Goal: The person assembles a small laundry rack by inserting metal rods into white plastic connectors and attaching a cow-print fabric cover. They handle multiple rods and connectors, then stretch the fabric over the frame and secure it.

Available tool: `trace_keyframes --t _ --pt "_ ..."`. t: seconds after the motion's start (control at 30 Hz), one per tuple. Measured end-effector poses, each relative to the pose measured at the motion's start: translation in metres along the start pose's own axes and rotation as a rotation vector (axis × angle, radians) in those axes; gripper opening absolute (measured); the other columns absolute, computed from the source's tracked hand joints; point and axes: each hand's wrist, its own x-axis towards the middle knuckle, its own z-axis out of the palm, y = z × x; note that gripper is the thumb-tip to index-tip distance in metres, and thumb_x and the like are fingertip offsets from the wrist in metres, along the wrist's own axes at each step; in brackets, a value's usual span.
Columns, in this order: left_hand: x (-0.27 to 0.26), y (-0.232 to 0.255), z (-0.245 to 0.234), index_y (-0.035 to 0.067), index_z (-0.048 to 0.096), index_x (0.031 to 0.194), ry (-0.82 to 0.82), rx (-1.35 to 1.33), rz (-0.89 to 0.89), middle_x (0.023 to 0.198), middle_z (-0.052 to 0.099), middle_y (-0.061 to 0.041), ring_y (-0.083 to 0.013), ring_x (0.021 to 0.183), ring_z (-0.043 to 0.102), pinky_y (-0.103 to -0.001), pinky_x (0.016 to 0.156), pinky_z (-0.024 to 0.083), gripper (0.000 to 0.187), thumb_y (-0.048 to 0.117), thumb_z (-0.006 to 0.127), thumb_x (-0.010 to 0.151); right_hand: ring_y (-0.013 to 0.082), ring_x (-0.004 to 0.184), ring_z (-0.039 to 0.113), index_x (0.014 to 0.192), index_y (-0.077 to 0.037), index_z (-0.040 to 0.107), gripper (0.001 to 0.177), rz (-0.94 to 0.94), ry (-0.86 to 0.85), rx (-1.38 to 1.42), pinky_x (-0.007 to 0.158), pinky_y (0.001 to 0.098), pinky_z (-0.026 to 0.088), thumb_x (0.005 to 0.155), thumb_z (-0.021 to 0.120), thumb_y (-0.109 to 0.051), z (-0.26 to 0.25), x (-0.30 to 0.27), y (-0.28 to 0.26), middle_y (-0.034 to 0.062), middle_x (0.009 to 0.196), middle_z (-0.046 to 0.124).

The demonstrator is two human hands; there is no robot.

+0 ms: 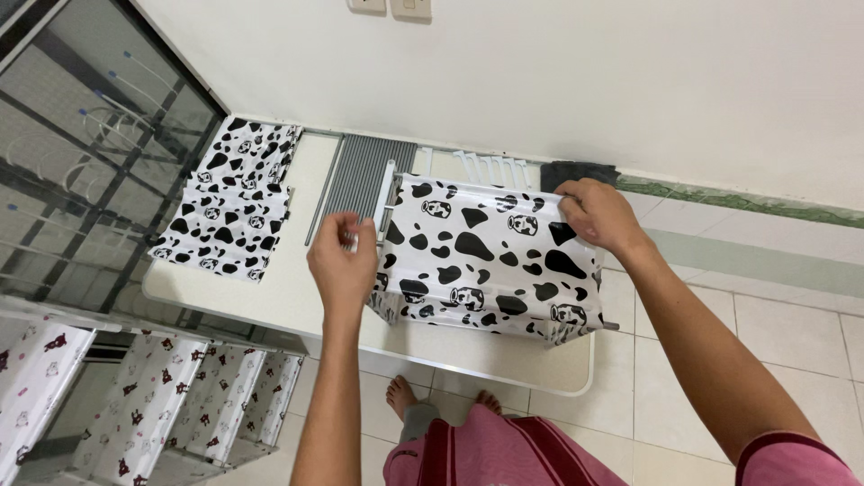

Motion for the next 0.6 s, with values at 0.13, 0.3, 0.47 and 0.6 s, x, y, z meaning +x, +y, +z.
trace_keyframes --t 0.13,0.3,0.47,0.6 --pt "0.070 -0.036 0.030 -0.009 0.052 0.138 -0.256 0.145 0.195 0.139 0.057 -0.028 -0.0391 0.127 0.055 -0.043 0.106 0.043 0.062 0.024 0.073 0.090 0.0385 0.101 0.064 0.111 -0.005 0.074 0.036 0.006 -0.016 -0.012 0.091 0.0456 0.050 0.089 0.049 -0.019 -0.001 0.001 -0.004 0.0189 0.104 0.070" --pt "0.101 -0.070 0.069 -0.009 0.035 0.150 -0.575 -0.040 -0.013 0.150 0.047 -0.029 -0.0346 0.139 0.050 -0.036 0.114 0.039 0.072 0.019 0.068 0.093 0.0384 0.101 0.064 0.112 -0.003 0.072 0.035 -0.010 -0.035 -0.025 0.091 0.0453 0.050 0.091 0.049 -0.020 -0.003 0.004 -0.007 0.0191 0.104 0.070" --pt "0.090 -0.081 0.076 -0.005 0.044 0.149 -0.570 -0.229 -0.055 0.143 0.061 -0.023 -0.0266 0.130 0.062 -0.030 0.107 0.045 0.058 0.006 0.057 0.093 0.0378 0.100 0.064 0.114 -0.004 0.070 0.033 -0.006 -0.046 -0.041 0.090 0.0454 0.050 0.095 0.049 -0.020 -0.006 0.006 -0.007 0.0177 0.104 0.069" --pt "0.082 -0.077 0.073 -0.005 0.046 0.148 -0.552 -0.264 -0.020 0.139 0.064 -0.023 -0.0246 0.127 0.063 -0.029 0.105 0.046 0.055 0.004 0.055 0.095 0.0374 0.100 0.064 0.116 -0.004 0.069 0.032 -0.041 -0.039 -0.056 0.089 0.0463 0.050 0.096 0.050 -0.020 -0.004 0.007 -0.007 0.0170 0.106 0.068"
